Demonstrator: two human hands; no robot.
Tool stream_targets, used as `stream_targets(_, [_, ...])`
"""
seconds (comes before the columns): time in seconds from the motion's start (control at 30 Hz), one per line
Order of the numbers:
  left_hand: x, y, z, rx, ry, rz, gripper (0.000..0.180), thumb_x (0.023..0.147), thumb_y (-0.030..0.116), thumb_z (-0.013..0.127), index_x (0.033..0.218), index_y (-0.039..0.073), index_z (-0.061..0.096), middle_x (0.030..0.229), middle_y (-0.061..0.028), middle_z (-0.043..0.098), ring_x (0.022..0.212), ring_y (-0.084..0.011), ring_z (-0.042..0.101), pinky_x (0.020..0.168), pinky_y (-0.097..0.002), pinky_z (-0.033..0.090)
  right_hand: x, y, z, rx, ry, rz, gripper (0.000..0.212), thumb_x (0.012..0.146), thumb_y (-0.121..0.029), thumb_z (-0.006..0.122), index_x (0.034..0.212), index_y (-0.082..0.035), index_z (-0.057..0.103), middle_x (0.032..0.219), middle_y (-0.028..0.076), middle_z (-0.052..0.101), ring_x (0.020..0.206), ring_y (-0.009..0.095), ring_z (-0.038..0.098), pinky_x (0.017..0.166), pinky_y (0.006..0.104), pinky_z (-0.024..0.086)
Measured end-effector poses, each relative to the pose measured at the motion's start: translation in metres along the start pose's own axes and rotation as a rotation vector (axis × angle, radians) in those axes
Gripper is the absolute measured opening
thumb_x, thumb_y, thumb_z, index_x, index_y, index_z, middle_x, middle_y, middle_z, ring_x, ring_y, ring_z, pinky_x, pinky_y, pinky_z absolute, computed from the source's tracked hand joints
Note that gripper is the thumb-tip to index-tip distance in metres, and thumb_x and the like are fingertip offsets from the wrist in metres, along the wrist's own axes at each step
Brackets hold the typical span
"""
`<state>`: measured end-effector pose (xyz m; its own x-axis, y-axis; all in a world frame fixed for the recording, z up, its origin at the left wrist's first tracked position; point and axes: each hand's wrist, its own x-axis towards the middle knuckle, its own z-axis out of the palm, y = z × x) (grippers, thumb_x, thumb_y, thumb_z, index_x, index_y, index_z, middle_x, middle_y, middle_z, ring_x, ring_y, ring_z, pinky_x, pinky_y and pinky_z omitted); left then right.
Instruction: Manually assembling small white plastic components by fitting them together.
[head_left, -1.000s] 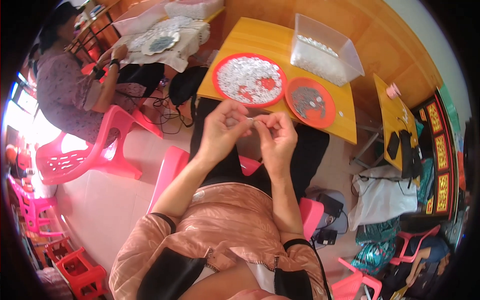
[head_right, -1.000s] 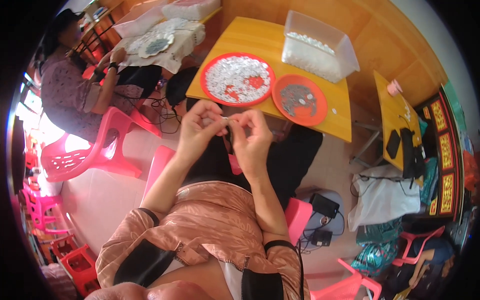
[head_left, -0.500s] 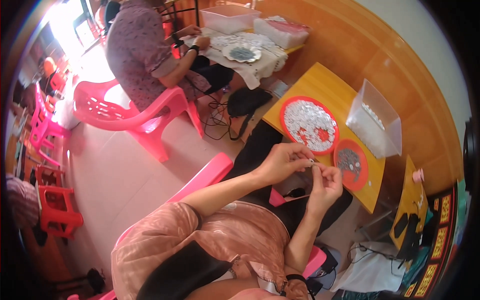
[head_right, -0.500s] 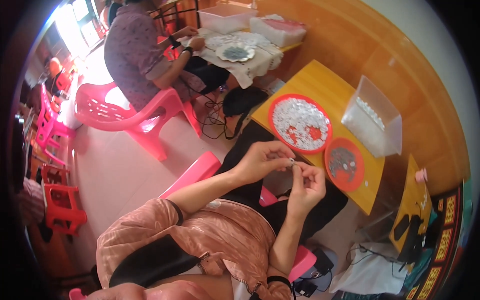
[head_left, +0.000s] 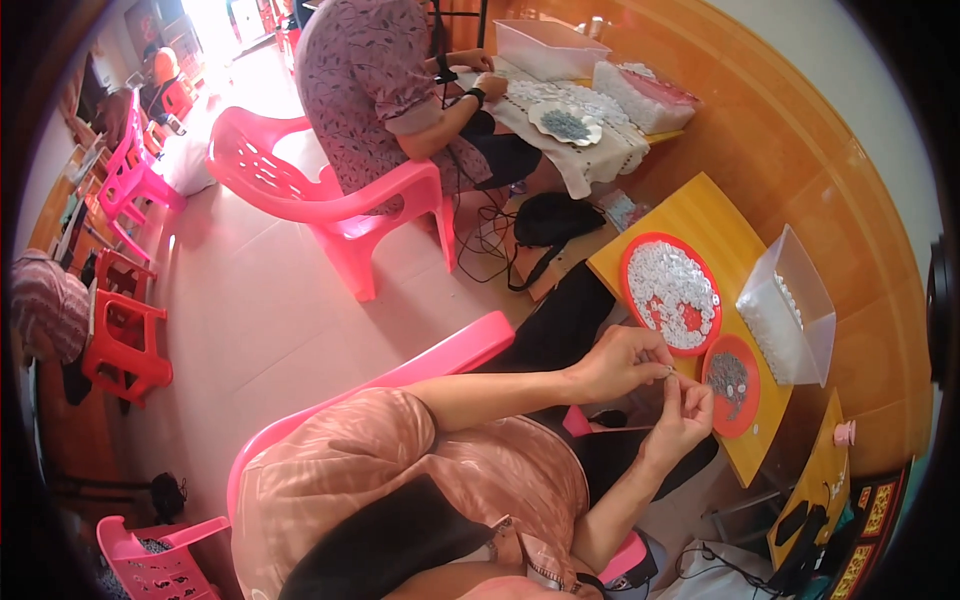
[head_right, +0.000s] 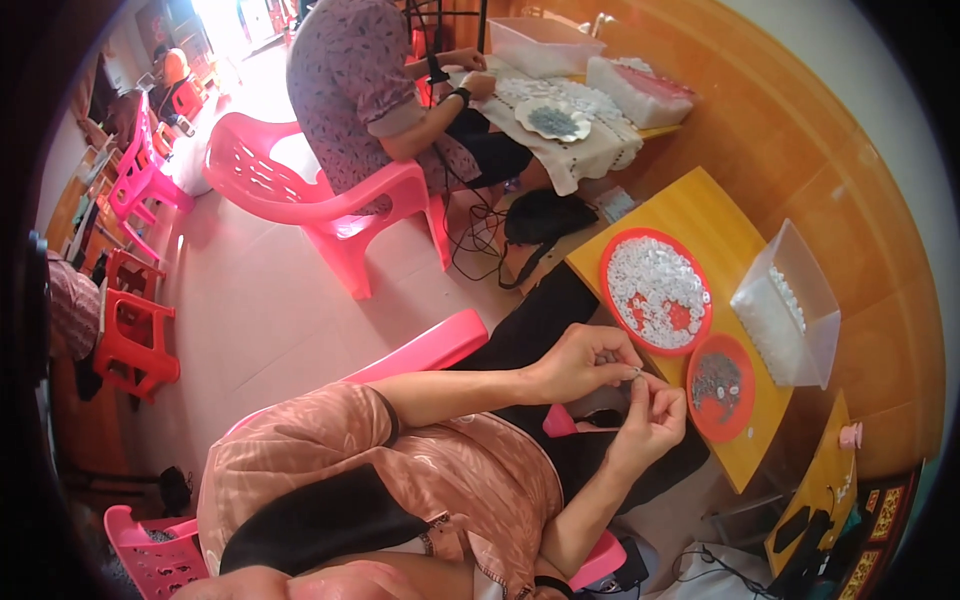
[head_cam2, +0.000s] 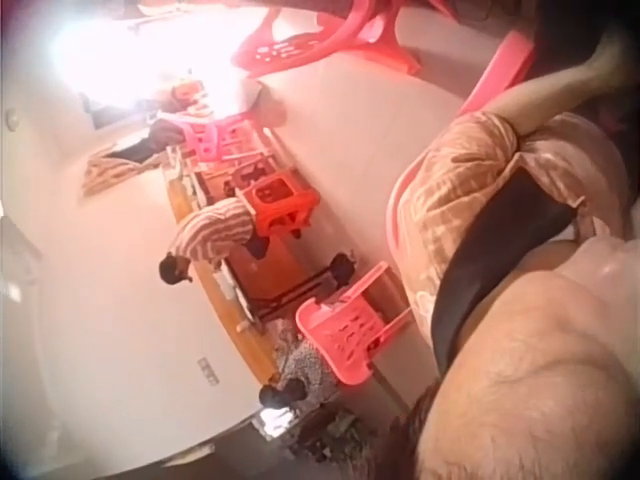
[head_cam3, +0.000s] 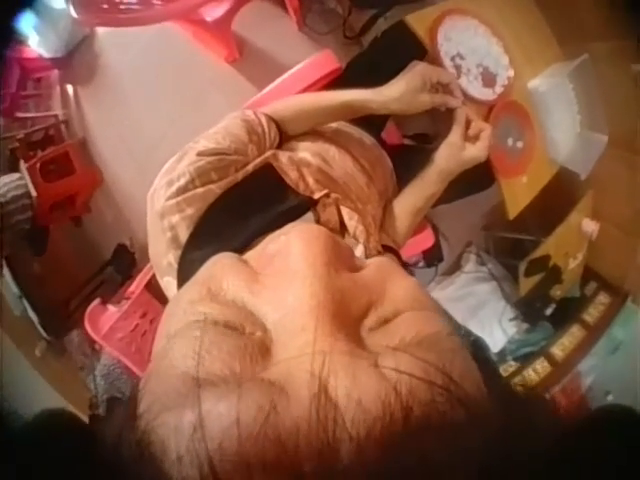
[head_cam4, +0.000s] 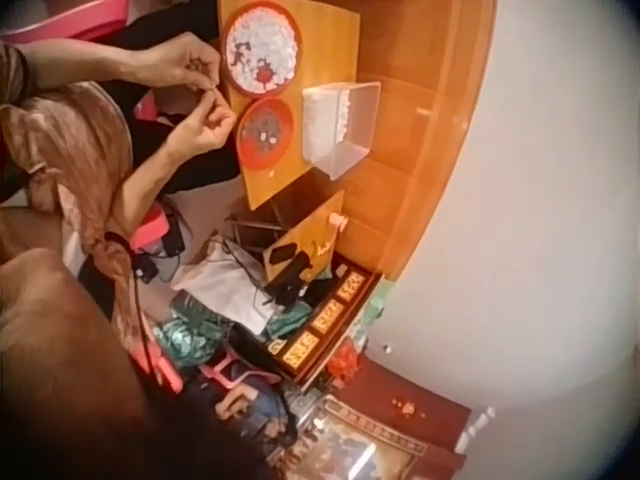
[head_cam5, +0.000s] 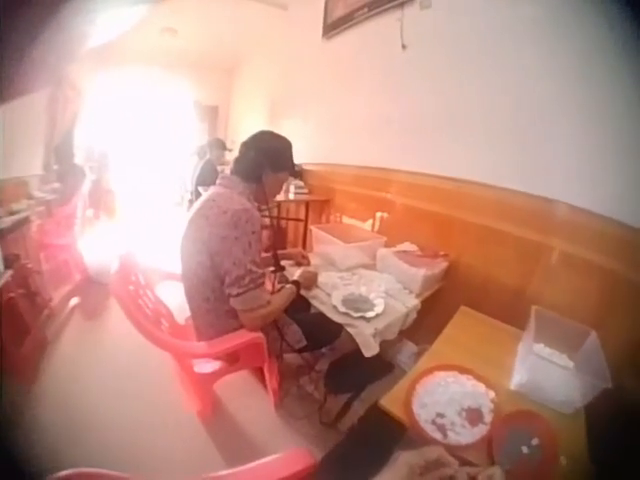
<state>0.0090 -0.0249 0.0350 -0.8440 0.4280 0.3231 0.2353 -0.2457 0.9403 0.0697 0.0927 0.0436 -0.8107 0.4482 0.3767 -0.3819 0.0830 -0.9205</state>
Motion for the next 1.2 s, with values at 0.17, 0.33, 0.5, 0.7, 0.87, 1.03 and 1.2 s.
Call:
stream_targets(0.17, [0.004,-0.009,-0.006,-0.039,0.029,-0.01,0.006,0.082,0.001,0.063,0.087,-0.002,0.063,0.081,-0.0041,0.064,0.076,-0.0088,0.061,0.066,-0.0227,0.051,0.004,0.008,0.003,-0.082,0.028,-0.005,0.023,0.08,0.001,0.066,0.072,-0.003,0.045,0.079,0.007,0.062,0.071,0.008,0.054,0.066,0.0221,0.045])
stream_targets(0.33, [0.01,0.006,-0.014,-0.175,0.003,-0.167,0.013,0.082,0.004,0.065,0.094,-0.002,0.063,0.084,-0.005,0.065,0.074,-0.0087,0.061,0.065,-0.0206,0.05,0.01,0.01,0.003,0.056,0.011,0.068,0.015,0.083,0.002,0.063,0.095,0.003,0.054,0.086,0.008,0.063,0.079,0.01,0.059,0.075,0.0222,0.046])
stream_targets(0.5, [0.013,0.002,-0.009,-0.304,-0.027,-0.26,0.015,0.082,0.006,0.065,0.095,0.0,0.063,0.082,-0.0046,0.065,0.07,-0.0083,0.06,0.064,-0.0204,0.047,0.013,-0.003,-0.005,0.149,0.011,0.13,0.019,0.088,-0.006,0.058,0.104,0.005,0.057,0.089,0.009,0.065,0.081,0.01,0.06,0.075,0.022,0.046])
stream_targets(0.7, [0.011,0.001,-0.007,-0.254,0.01,-0.238,0.014,0.083,0.008,0.064,0.095,0.0,0.064,0.081,-0.0043,0.065,0.069,-0.0082,0.06,0.064,-0.0202,0.046,0.009,0.002,-0.007,-0.043,-0.102,0.111,0.018,0.09,-0.012,0.057,0.098,0.004,0.061,0.085,0.006,0.066,0.077,0.009,0.06,0.071,0.0211,0.046])
stream_targets(0.87, [0.009,0.0,-0.007,-0.212,0.009,-0.211,0.015,0.083,0.008,0.064,0.096,0.0,0.063,0.081,-0.0038,0.065,0.07,-0.0074,0.06,0.064,-0.0195,0.046,0.008,0.001,-0.005,-0.108,-0.108,0.093,0.015,0.088,-0.011,0.059,0.092,0.003,0.062,0.079,0.005,0.065,0.073,0.008,0.059,0.067,0.0217,0.045])
stream_targets(1.03, [0.007,0.001,-0.004,-0.172,0.001,-0.198,0.015,0.083,0.008,0.064,0.096,-0.001,0.064,0.08,-0.0032,0.065,0.07,-0.0067,0.059,0.064,-0.019,0.046,0.007,0.005,-0.004,-0.242,-0.069,0.02,0.014,0.087,-0.01,0.059,0.088,0.004,0.061,0.075,0.006,0.064,0.069,0.009,0.058,0.065,0.023,0.045])
stream_targets(1.2, [0.006,0.0,-0.002,-0.153,0.016,-0.2,0.014,0.083,0.008,0.064,0.095,-0.001,0.064,0.079,-0.0033,0.065,0.068,-0.0062,0.059,0.063,-0.0189,0.046,0.007,0.003,-0.005,-0.23,-0.067,0.037,0.014,0.087,-0.01,0.059,0.087,0.004,0.062,0.075,0.007,0.065,0.069,0.009,0.058,0.065,0.0233,0.045])
